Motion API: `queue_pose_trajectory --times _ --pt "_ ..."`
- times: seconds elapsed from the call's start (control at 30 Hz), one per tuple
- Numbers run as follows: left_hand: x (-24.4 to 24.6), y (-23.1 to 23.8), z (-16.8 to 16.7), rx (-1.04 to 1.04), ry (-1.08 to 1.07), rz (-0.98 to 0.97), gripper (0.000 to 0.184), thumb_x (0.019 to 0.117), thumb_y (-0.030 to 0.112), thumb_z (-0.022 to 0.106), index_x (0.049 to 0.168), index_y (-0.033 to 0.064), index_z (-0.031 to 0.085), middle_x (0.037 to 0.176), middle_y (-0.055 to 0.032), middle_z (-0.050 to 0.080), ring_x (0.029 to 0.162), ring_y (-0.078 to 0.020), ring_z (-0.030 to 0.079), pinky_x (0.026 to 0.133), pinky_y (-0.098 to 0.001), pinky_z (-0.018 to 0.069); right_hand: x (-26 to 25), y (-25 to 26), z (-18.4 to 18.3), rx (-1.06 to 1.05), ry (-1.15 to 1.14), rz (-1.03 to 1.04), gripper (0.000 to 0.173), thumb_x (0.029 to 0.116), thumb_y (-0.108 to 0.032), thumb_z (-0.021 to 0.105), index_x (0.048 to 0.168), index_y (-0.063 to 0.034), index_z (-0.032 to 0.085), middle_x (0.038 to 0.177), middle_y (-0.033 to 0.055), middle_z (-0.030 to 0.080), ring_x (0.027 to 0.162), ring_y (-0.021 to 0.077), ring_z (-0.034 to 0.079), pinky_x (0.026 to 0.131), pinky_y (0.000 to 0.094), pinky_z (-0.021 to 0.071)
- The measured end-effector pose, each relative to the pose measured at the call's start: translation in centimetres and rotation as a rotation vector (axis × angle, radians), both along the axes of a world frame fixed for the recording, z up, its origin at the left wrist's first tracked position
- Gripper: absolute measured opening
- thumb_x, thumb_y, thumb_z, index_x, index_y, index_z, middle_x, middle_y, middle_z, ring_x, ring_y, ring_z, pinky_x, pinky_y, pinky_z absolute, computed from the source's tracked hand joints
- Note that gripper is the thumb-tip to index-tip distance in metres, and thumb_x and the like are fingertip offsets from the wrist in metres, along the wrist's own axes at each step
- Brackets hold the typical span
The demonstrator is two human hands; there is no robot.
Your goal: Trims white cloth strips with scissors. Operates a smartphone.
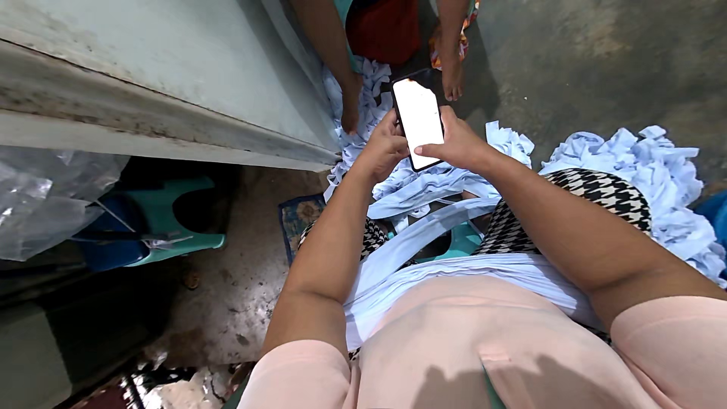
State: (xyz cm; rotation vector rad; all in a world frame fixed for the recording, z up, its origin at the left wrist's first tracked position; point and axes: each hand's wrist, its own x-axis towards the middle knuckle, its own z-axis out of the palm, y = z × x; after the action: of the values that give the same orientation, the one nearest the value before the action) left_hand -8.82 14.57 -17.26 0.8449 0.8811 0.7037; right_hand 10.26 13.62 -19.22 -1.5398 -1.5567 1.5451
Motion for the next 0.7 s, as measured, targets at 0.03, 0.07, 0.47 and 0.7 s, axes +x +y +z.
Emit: queue_pose_trajectory --times 0.03,0.07,0.47,0.7 --pt "0.01 -0.01 0.0 0.005 0.007 -0.001 0.067 0.0836 -0.017 0.045 0.145 0.006 0.032 0.126 -0.0134 0.063 0.104 -0.0199 0.068 0.09 -0.0397 0.0578 -0.06 -0.08 0.07 0.003 -0.001 -0.002 0.091 0.079 -0.024 0.088 0.148 0.0002 0.034 0.126 0.023 0.063 0.113 0.0314 0.066 0.099 0.0516 0.054" --pt "0.02 0.0 -0.02 0.008 0.009 -0.002 0.067 0.0832 -0.017 0.045 0.145 0.0057 0.032 0.126 -0.0136 0.063 0.104 -0.0201 0.068 0.09 -0.0401 0.0577 -0.08 -0.13 0.16 0.005 -0.006 -0.001 0.092 0.0781 -0.025 0.089 0.148 0.0 0.033 0.126 0.023 0.063 0.114 0.0318 0.066 0.099 0.052 0.0536" --pt "-0.08 -0.01 -0.05 0.01 -0.001 0.004 0.069 0.0827 -0.016 0.044 0.147 0.0063 0.03 0.126 -0.0139 0.062 0.104 -0.0206 0.068 0.09 -0.0404 0.0579 0.18 0.37 0.46 -0.061 0.006 0.015 0.077 0.0849 -0.009 0.078 0.148 -0.0037 0.034 0.125 0.0215 0.064 0.11 0.0305 0.068 0.095 0.0509 0.0562" --pt "-0.17 0.02 -0.1 0.016 0.003 -0.003 0.068 0.0832 -0.015 0.043 0.147 0.0066 0.031 0.126 -0.0136 0.062 0.103 -0.0202 0.068 0.089 -0.0401 0.0579 0.41 0.54 0.81 -0.065 0.013 0.034 0.069 0.0869 -0.003 0.069 0.147 -0.0032 0.036 0.124 0.021 0.064 0.108 0.029 0.068 0.093 0.0497 0.0561"
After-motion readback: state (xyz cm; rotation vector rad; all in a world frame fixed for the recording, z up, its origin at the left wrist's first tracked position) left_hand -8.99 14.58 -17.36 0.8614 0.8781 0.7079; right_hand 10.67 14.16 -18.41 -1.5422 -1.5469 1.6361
